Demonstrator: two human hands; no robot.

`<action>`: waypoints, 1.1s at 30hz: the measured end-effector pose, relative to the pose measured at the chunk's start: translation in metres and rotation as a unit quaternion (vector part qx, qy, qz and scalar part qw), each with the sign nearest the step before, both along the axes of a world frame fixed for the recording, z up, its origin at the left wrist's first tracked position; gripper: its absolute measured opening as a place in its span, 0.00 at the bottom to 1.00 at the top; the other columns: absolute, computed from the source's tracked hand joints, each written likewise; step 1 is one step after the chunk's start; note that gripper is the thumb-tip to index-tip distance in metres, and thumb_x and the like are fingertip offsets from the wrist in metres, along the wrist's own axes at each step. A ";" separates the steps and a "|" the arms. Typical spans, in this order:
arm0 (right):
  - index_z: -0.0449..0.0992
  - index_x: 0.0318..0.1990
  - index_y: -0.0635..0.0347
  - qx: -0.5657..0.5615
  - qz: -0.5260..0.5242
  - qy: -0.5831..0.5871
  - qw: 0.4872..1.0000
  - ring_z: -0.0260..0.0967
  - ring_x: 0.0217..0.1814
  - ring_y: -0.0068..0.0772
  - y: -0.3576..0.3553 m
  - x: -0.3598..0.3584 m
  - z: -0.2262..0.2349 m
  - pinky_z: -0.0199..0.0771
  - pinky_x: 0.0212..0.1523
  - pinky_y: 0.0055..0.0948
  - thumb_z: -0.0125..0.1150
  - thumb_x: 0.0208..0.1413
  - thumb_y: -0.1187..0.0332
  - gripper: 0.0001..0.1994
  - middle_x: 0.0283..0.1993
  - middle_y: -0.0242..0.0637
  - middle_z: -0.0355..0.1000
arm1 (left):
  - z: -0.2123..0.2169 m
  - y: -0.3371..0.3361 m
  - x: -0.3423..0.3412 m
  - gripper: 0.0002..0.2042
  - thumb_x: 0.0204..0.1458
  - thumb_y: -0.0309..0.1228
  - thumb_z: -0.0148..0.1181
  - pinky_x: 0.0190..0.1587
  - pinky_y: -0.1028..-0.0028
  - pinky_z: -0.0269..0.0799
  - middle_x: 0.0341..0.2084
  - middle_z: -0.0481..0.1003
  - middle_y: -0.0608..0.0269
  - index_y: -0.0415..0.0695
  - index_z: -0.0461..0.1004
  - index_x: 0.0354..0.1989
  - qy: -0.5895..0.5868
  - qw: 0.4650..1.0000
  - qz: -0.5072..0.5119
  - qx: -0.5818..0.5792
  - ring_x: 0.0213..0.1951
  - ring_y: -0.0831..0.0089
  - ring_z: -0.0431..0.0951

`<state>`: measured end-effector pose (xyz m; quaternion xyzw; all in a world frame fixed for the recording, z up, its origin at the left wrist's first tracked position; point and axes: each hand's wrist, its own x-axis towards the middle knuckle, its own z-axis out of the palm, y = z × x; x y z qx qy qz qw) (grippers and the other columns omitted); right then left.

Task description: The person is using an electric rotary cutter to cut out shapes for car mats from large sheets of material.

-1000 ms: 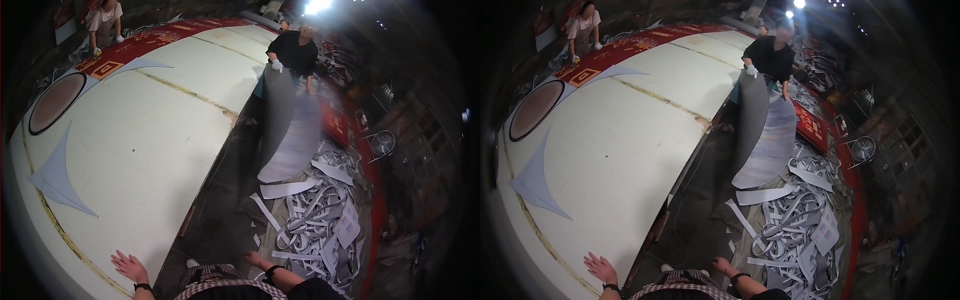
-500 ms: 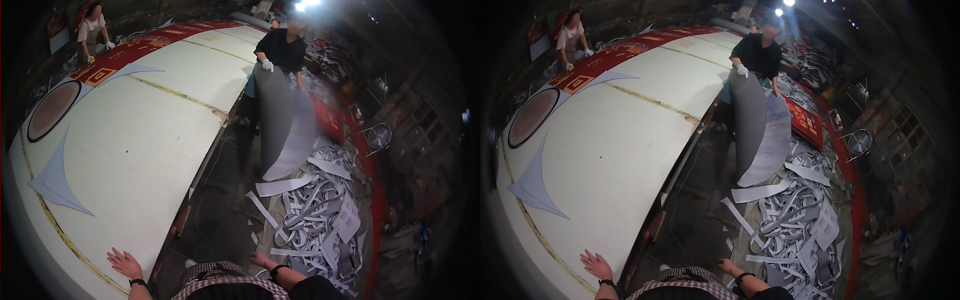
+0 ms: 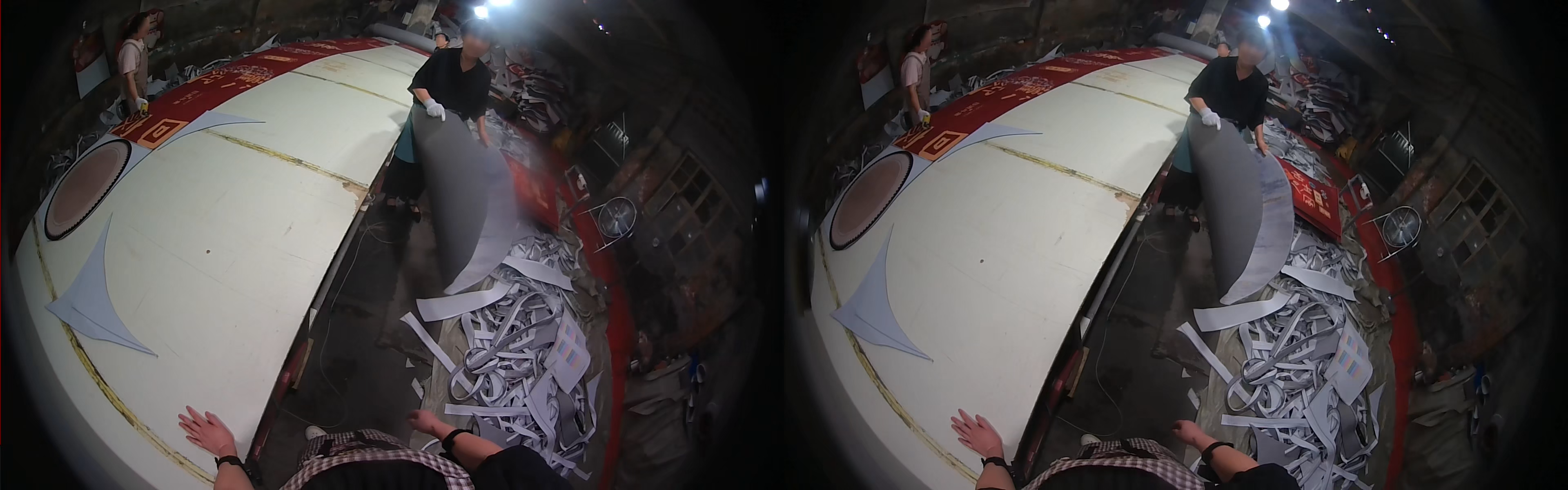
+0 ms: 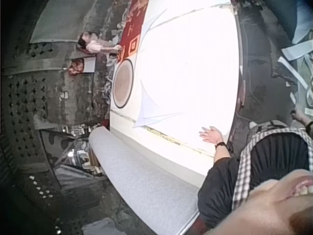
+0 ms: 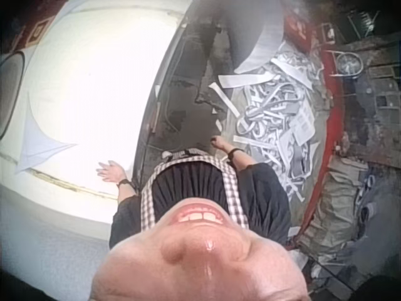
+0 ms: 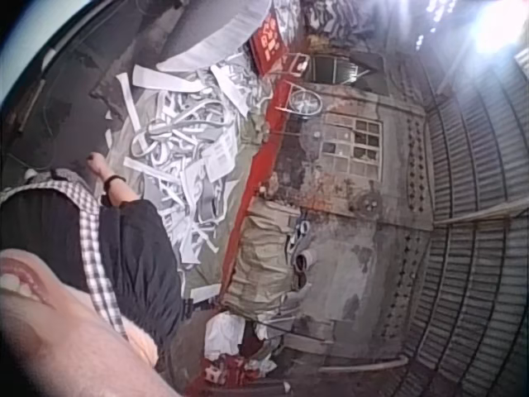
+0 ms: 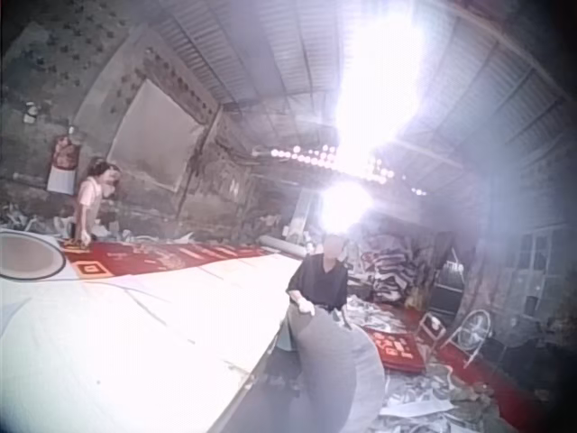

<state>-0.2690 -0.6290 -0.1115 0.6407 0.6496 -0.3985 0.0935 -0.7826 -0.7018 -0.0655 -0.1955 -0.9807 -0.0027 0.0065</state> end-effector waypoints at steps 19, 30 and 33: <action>0.73 0.41 0.60 -0.004 0.007 0.023 1.000 0.67 0.45 0.46 -0.006 -0.018 -0.002 0.66 0.46 0.36 0.50 0.45 0.62 0.17 0.41 0.47 0.70 | -0.004 -0.005 -0.003 0.25 0.54 0.42 0.38 0.60 0.54 0.40 0.62 0.42 0.58 0.52 0.48 0.61 -0.018 1.000 -0.008 0.021 0.63 0.59 0.42; 0.73 0.39 0.60 0.009 0.016 0.006 1.000 0.67 0.44 0.49 -0.007 -0.023 0.011 0.66 0.45 0.39 0.50 0.44 0.62 0.16 0.39 0.49 0.70 | 0.000 -0.004 0.000 0.25 0.55 0.42 0.38 0.59 0.53 0.42 0.62 0.43 0.58 0.52 0.48 0.61 -0.003 1.000 -0.009 -0.011 0.63 0.59 0.43; 0.72 0.39 0.62 0.000 0.006 -0.003 1.000 0.66 0.44 0.49 -0.008 -0.022 0.008 0.67 0.44 0.37 0.51 0.43 0.63 0.16 0.40 0.50 0.70 | -0.003 -0.005 -0.001 0.25 0.55 0.42 0.37 0.59 0.53 0.42 0.62 0.43 0.57 0.53 0.47 0.61 0.005 1.000 -0.011 -0.011 0.63 0.59 0.43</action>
